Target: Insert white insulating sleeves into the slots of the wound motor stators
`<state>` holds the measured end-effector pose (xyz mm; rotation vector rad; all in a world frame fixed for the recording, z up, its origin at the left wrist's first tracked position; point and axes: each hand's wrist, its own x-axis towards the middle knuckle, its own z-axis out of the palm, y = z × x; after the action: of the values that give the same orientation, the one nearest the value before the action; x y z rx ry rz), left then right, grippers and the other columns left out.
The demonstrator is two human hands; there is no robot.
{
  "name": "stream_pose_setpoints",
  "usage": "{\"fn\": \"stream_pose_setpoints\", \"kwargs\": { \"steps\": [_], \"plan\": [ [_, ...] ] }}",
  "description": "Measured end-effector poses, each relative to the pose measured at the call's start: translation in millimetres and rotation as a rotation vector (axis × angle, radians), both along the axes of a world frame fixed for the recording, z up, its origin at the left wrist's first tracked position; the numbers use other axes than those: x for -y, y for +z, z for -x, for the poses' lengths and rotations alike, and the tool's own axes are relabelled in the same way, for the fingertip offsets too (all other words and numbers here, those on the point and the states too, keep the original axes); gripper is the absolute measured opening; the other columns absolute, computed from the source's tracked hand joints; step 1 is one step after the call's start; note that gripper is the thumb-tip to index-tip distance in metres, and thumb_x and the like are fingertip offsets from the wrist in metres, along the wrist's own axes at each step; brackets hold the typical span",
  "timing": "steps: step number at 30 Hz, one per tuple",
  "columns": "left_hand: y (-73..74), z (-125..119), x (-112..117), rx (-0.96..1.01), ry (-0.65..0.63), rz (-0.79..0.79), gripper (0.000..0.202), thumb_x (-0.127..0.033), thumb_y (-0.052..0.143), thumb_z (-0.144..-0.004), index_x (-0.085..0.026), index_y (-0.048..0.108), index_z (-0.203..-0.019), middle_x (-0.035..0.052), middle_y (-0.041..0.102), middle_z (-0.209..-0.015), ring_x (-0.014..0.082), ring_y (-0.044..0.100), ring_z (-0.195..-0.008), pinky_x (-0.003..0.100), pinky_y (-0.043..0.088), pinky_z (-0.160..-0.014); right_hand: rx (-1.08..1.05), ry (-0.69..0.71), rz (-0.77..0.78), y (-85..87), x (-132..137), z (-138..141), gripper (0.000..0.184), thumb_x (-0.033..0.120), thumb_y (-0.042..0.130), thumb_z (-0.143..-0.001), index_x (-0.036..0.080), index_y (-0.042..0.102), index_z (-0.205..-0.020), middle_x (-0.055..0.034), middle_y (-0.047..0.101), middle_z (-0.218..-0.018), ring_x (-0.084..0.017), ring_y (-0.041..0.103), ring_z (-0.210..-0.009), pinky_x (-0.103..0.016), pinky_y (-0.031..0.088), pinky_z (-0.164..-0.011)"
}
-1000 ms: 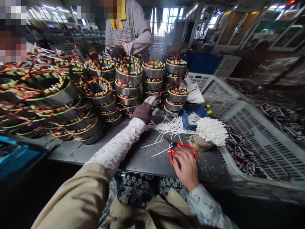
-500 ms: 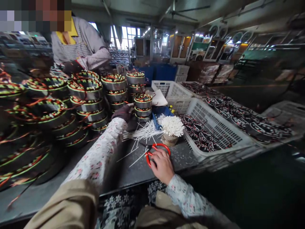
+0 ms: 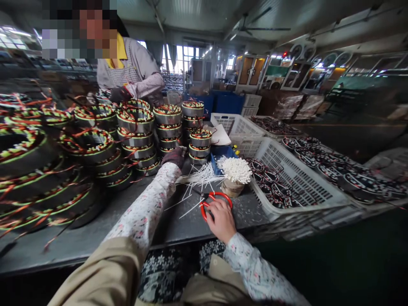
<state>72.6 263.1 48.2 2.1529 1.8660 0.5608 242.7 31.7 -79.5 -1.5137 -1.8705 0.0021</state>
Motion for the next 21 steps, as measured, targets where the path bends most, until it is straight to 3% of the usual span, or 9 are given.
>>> {"fn": "stream_pose_setpoints", "kwargs": {
  "steps": [5, 12, 18, 21],
  "plan": [
    [-3.3, 0, 20, 0.053, -0.023, 0.008, 0.039, -0.043, 0.042, -0.102, -0.036, 0.061, -0.135, -0.0004, 0.065, -0.142, 0.0248, 0.063, -0.129, 0.039, 0.05, -0.109, 0.019, -0.003, -0.004, 0.0, 0, 0, 0.013, 0.017, 0.06, -0.086, 0.02, 0.071, -0.091, -0.008, 0.073, -0.1, -0.028, 0.06, -0.108, -0.045, 0.049, -0.097],
    [-6.6, 11, 66, 0.143, -0.128, -0.024, 0.036, -0.034, 0.049, -0.1, -0.033, 0.065, -0.132, 0.0017, 0.068, -0.137, 0.0261, 0.065, -0.125, 0.04, 0.051, -0.108, 0.052, -0.011, -0.023, -2.5, -1, -1, 0.013, 0.018, 0.058, -0.089, 0.021, 0.071, -0.091, -0.0084, 0.073, -0.101, -0.027, 0.059, -0.109, -0.044, 0.048, -0.097],
    [-4.7, 60, 100, 0.253, -0.219, -0.044, 0.028, -0.028, 0.061, -0.093, -0.033, 0.074, -0.117, 0.0001, 0.075, -0.122, 0.0233, 0.067, -0.121, 0.036, 0.049, -0.111, 0.053, 0.004, -0.047, -8.1, -1, -3, 0.018, 0.02, 0.055, -0.092, 0.019, 0.073, -0.09, -0.0104, 0.073, -0.102, -0.029, 0.057, -0.11, -0.045, 0.047, -0.097],
    [-7.6, 88, 107, 0.339, -0.181, -0.059, 0.023, -0.027, 0.064, -0.09, -0.03, 0.076, -0.109, -0.0006, 0.077, -0.114, 0.02, 0.069, -0.114, 0.032, 0.052, -0.107, 0.045, 0.018, -0.055, -9.5, -2, -4, 0.02, 0.021, 0.054, -0.092, 0.019, 0.073, -0.09, -0.0112, 0.074, -0.103, -0.029, 0.057, -0.109, -0.046, 0.047, -0.096]
  ]
}}
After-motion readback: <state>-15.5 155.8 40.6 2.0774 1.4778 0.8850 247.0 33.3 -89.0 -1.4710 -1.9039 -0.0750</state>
